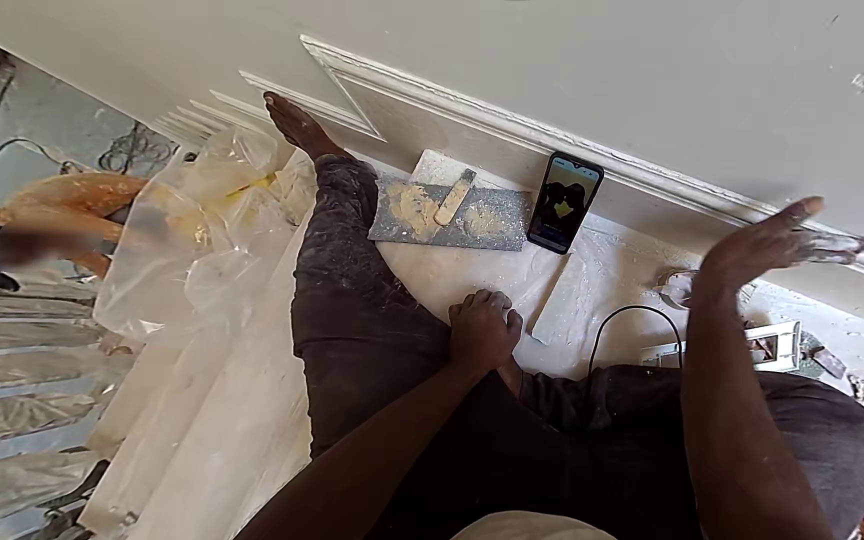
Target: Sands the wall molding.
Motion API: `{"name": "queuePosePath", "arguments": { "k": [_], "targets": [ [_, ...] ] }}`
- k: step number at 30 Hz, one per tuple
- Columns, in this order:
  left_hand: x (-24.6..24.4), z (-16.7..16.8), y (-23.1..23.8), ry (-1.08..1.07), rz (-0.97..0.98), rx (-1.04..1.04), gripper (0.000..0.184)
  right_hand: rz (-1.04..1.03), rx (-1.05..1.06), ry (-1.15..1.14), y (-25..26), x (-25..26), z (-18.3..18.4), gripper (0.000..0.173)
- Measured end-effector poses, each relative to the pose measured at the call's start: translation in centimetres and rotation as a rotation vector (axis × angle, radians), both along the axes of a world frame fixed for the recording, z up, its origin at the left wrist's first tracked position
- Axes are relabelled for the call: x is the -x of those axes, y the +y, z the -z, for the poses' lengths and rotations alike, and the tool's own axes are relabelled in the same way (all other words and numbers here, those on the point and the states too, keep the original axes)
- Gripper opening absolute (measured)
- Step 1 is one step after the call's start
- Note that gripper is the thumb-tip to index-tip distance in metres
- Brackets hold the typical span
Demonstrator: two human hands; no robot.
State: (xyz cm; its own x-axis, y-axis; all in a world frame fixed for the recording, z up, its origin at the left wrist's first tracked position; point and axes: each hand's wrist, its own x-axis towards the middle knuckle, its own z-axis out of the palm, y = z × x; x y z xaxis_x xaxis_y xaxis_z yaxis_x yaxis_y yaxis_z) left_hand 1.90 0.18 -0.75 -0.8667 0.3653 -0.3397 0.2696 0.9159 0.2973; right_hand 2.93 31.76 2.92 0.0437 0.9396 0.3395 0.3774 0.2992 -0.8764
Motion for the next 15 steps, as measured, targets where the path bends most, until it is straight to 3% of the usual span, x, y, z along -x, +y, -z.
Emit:
{"name": "queuePosePath", "arguments": {
  "k": [4, 7, 10, 15],
  "targets": [
    [0.0, -0.2, 0.0, -0.001, -0.009, -0.002, 0.03, -0.403, 0.02, -0.22, -7.2, 1.8, 1.4, 0.086],
    [-0.2, -0.4, -0.8, -0.002, -0.021, -0.033, 0.03, -0.493, 0.101, -0.216, -8.7, 2.5, 2.1, 0.091],
    [-0.4, -0.5, -1.2, 0.011, -0.023, -0.044, 0.03, -0.435, 0.015, -0.223, -7.1, 1.1, 1.4, 0.087],
    [0.3, -0.3, -0.3, -0.04, -0.014, -0.003, 0.03, -0.039, -0.04, -0.007, 0.6, -0.4, 0.3, 0.079]
  ]
}}
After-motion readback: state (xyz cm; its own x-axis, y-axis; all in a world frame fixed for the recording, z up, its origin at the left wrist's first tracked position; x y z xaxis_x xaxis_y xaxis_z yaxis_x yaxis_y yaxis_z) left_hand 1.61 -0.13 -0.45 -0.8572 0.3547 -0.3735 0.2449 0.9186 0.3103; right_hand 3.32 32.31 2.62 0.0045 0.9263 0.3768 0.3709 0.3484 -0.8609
